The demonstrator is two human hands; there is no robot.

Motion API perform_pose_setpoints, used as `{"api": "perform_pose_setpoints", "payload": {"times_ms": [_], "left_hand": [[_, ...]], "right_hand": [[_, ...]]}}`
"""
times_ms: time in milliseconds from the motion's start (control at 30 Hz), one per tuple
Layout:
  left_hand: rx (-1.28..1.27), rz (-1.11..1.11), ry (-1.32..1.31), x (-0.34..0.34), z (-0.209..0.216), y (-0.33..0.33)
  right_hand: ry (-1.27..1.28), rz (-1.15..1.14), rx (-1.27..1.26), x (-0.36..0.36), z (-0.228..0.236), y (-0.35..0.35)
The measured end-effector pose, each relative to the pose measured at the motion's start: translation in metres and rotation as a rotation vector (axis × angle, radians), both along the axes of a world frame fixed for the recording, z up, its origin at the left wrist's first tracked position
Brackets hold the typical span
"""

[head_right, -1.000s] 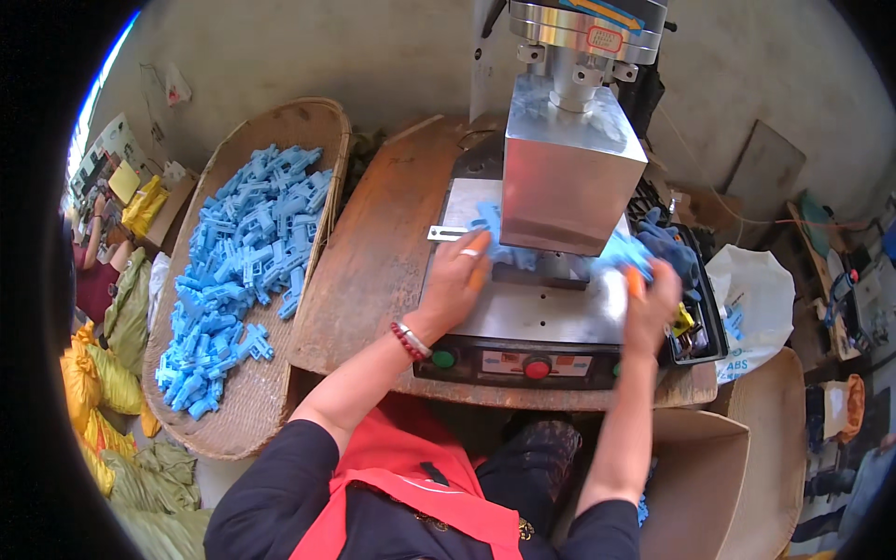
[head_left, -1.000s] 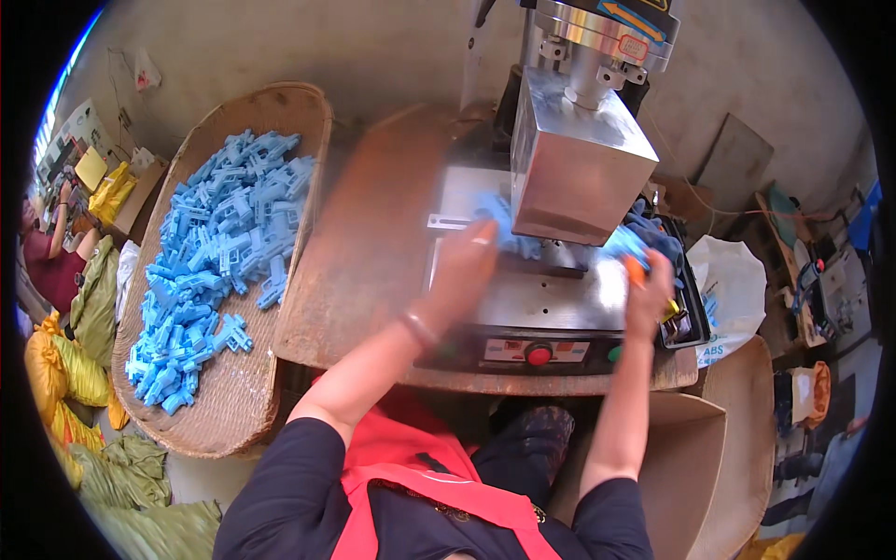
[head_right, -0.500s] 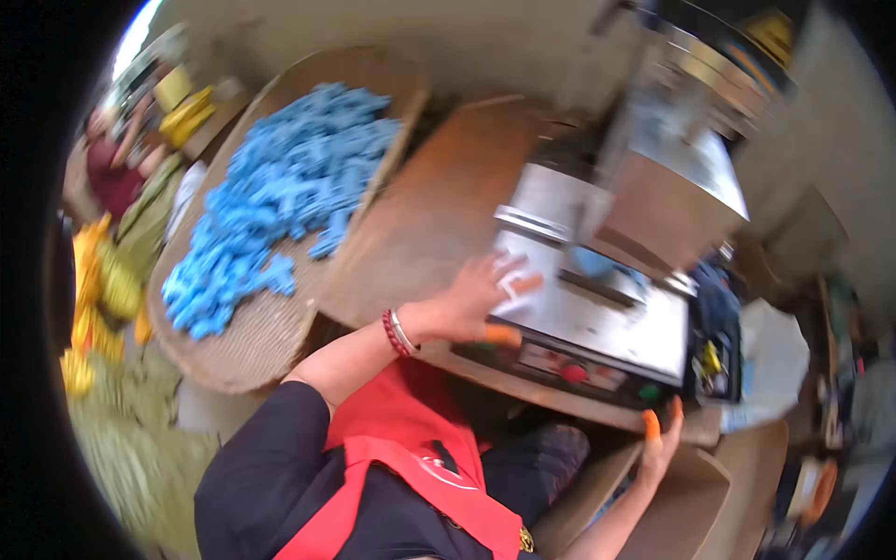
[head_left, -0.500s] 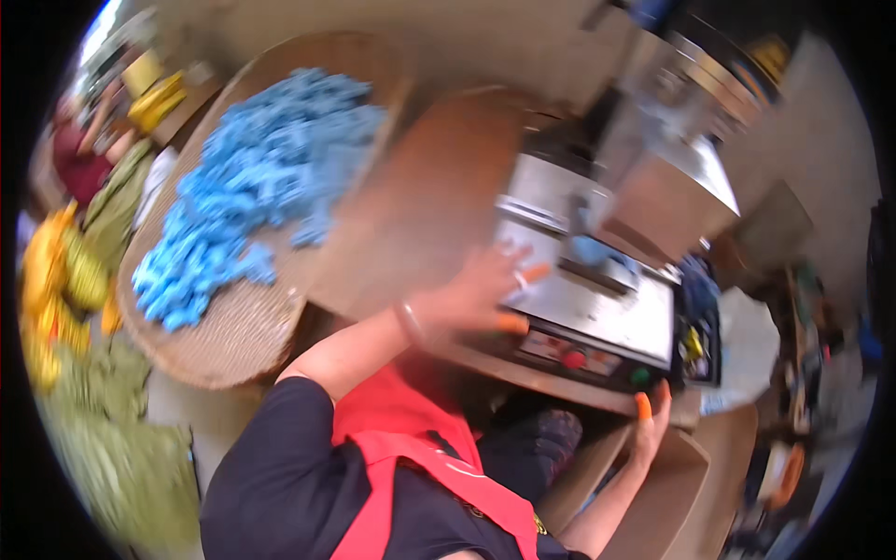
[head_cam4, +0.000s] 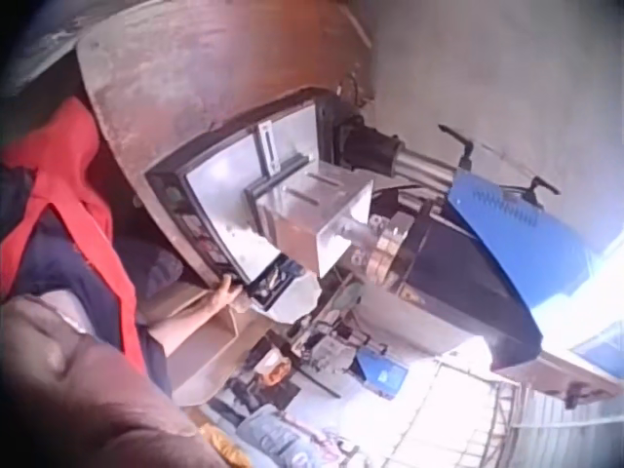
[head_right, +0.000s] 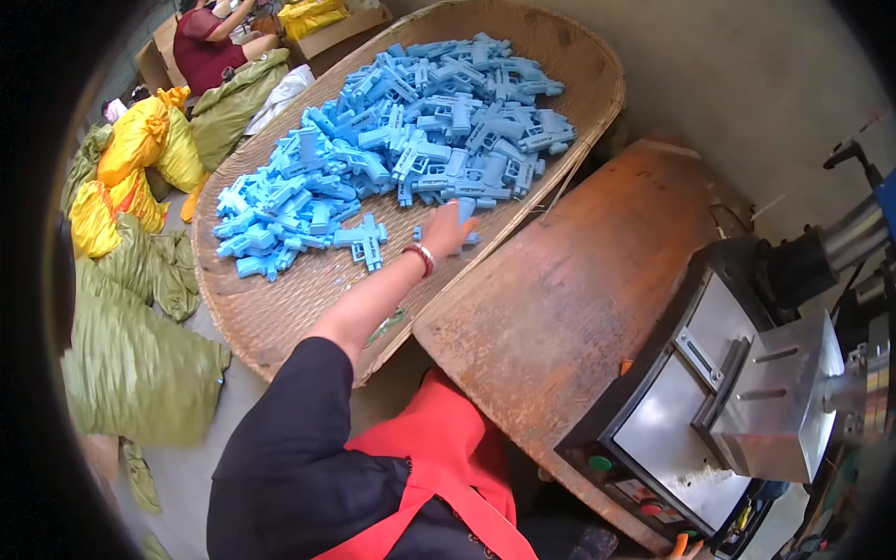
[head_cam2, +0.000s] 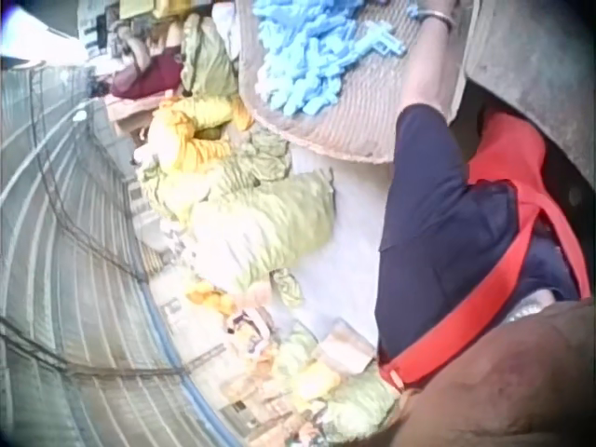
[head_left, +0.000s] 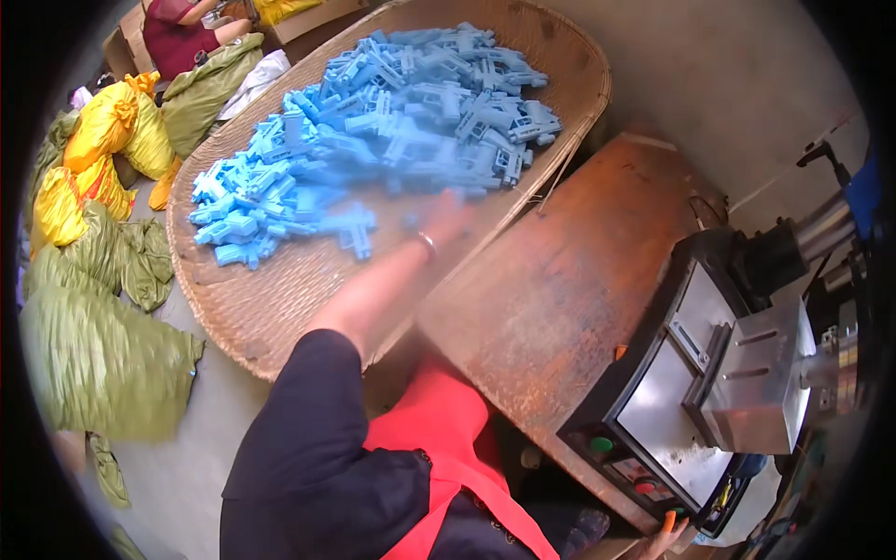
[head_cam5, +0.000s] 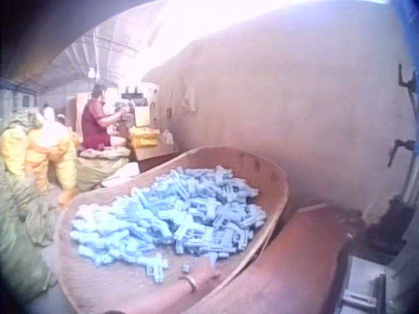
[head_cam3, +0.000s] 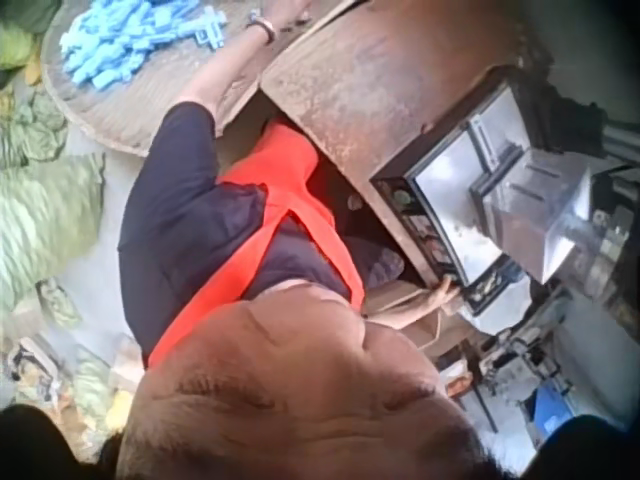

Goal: The person takes toy gun components from a basket, positions them under a press machine, and places the pressed toy guns into a box by hand.

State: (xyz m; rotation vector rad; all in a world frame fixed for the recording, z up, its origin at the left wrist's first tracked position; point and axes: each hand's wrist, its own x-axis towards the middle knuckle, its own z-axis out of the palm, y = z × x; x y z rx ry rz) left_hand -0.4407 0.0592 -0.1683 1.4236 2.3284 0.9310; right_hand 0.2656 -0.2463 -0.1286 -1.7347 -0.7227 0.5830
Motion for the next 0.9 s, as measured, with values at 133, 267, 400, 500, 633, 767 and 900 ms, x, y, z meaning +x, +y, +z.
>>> {"api": "perform_pose_setpoints", "payload": {"times_ms": [133, 267, 400, 500, 633, 767, 900], "left_hand": [[-0.13, 0.135, 0.065, -0.043, -0.059, 0.053], [0.077, 0.137, 0.096, -0.049, -0.028, 0.047], [0.575, -0.101, 0.023, 0.015, 0.081, 0.007], [0.688, -0.536, -0.249, 0.143, 0.15, -0.059], [0.656, -1.008, -0.025, 0.272, 0.141, -0.124], [0.624, -1.017, 0.049, 0.309, 0.133, -0.143], [0.563, -0.883, 0.086, 0.322, 0.141, -0.146]], "right_hand": [[0.023, -0.005, 0.058, -0.012, 0.009, 0.013], [-0.373, -0.055, 0.152, -0.028, 0.033, 0.025], [-0.532, -0.03, 0.14, -0.076, 0.083, 0.053], [-0.707, 0.122, 0.09, -0.065, 0.083, 0.098], [-0.632, 0.317, 0.339, -0.07, 0.065, 0.172], [-0.633, 0.412, 0.574, -0.083, 0.072, 0.213], [-0.649, 0.186, 0.544, -0.065, 0.073, 0.202]]}}
